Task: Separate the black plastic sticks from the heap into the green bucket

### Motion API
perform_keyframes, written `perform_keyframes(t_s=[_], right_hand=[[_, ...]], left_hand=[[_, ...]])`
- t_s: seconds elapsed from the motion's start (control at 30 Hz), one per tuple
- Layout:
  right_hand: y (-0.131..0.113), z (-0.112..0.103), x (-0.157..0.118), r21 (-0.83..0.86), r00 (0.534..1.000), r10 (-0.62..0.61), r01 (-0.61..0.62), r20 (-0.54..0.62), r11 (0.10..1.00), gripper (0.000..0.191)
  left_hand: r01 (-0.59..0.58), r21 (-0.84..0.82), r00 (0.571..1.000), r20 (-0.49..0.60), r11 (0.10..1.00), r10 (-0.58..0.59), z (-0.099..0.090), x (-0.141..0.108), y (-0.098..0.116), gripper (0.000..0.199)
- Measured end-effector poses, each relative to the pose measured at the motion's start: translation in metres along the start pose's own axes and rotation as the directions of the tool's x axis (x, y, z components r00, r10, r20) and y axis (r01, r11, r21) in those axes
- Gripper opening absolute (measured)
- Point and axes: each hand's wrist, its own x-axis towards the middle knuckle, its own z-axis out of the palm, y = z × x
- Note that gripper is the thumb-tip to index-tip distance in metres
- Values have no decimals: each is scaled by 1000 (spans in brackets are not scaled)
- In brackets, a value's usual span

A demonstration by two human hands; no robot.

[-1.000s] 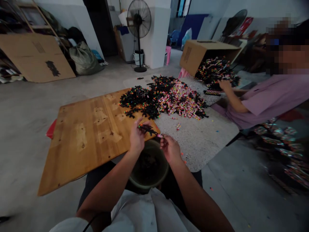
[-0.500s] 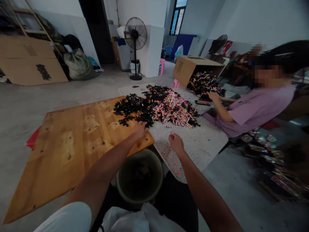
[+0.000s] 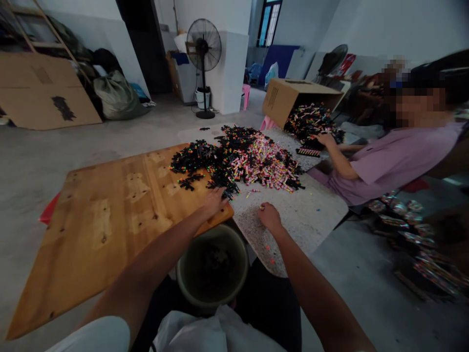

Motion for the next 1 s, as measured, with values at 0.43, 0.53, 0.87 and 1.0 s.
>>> perform_keyframes(t_s=[0.43,0.53,0.87,1.0], right_hand=[[-74,1,-92,867,961,-275,105,38,487,26],[-86,-12,-98,911,952,-305,126,0,393,22],[-93,-26,-106,919,930,-358,68,82,388,22],[-86,-27,-107,901,919,-389,114,64,418,21]], left_hand=[[65,-774,996,13,630,-87,-22,-82,69,38],[5,-759,1000,1,651,-7,-35,-91,87,38],[-171,-575,983,-45,800,178,-60,-103,110,41],[-223,-489,969,-17,844,246,-72,-104,112,37]])
